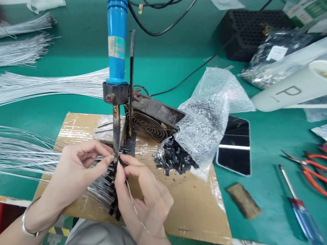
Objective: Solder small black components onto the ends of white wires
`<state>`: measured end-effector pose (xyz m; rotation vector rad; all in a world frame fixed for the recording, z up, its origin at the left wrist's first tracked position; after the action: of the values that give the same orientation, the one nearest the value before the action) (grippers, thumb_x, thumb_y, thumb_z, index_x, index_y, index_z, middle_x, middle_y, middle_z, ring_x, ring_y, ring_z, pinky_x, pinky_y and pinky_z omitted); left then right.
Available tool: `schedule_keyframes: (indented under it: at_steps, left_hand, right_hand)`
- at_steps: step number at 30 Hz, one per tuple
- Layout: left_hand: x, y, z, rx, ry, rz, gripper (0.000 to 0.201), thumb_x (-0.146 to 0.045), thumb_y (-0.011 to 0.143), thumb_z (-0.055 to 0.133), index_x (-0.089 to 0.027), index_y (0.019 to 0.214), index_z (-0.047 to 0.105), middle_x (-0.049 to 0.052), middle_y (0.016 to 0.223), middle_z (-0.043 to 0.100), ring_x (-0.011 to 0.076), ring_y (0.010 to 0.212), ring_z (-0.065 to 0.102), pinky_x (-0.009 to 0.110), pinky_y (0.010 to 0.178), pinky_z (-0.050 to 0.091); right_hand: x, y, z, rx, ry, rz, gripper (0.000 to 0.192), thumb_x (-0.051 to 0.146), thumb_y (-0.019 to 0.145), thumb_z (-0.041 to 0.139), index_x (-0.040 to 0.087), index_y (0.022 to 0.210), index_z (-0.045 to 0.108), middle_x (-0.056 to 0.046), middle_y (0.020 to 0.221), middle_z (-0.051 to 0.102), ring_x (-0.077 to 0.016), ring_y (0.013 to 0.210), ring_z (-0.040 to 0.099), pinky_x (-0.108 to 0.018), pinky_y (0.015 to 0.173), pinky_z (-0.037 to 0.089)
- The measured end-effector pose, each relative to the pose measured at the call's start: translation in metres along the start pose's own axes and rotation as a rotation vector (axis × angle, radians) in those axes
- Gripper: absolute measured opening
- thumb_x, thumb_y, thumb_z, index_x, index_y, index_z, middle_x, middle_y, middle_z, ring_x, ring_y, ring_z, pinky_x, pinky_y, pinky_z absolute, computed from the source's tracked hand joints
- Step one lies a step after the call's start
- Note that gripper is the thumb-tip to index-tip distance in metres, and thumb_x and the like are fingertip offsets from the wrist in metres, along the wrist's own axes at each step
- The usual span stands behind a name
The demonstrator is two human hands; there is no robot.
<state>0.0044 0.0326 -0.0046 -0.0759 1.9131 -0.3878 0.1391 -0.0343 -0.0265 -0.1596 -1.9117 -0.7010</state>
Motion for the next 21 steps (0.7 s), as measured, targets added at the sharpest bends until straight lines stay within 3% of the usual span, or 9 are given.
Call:
schedule_keyframes:
  at_steps: [15,21]
  left_hand:
    - [-0.0008,-0.0001,0.0001,-0.017,-0.013,0.027,0.011,-0.028,0.074,0.064,-0.018,0.07,0.068,0.006,0.077,0.075,0.0231,0.076,0.067,0.035,0.067,0.047]
    - [0.002,0.0005,0.0007,-0.01,-0.012,0.014,0.011,-0.029,0.073,0.065,-0.019,0.07,0.068,0.006,0.077,0.074,0.0243,0.079,0.068,0.035,0.07,0.047]
  right_hand:
    - [-0.0073,-0.0025,-0.0024,0.053,0.006,-0.059,0.017,0.006,0.087,0.078,0.02,0.088,0.069,-0.003,0.101,0.083,-0.0137,0.089,0.081,-0.02,0.087,0.061]
    - [-0.0086,-0.0041,-0.0013,0.045,0.027,-0.014,0.016,0.007,0.088,0.077,0.021,0.087,0.069,-0.001,0.101,0.083,-0.0135,0.088,0.081,-0.022,0.087,0.061]
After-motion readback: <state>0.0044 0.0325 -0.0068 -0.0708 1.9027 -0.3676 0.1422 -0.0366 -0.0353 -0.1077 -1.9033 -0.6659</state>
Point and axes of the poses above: each hand's wrist, its own y-axis towards the middle knuckle, its own z-axis out of the palm, x = y × z, the point moved 3 cm from there along y, towards the middle knuckle
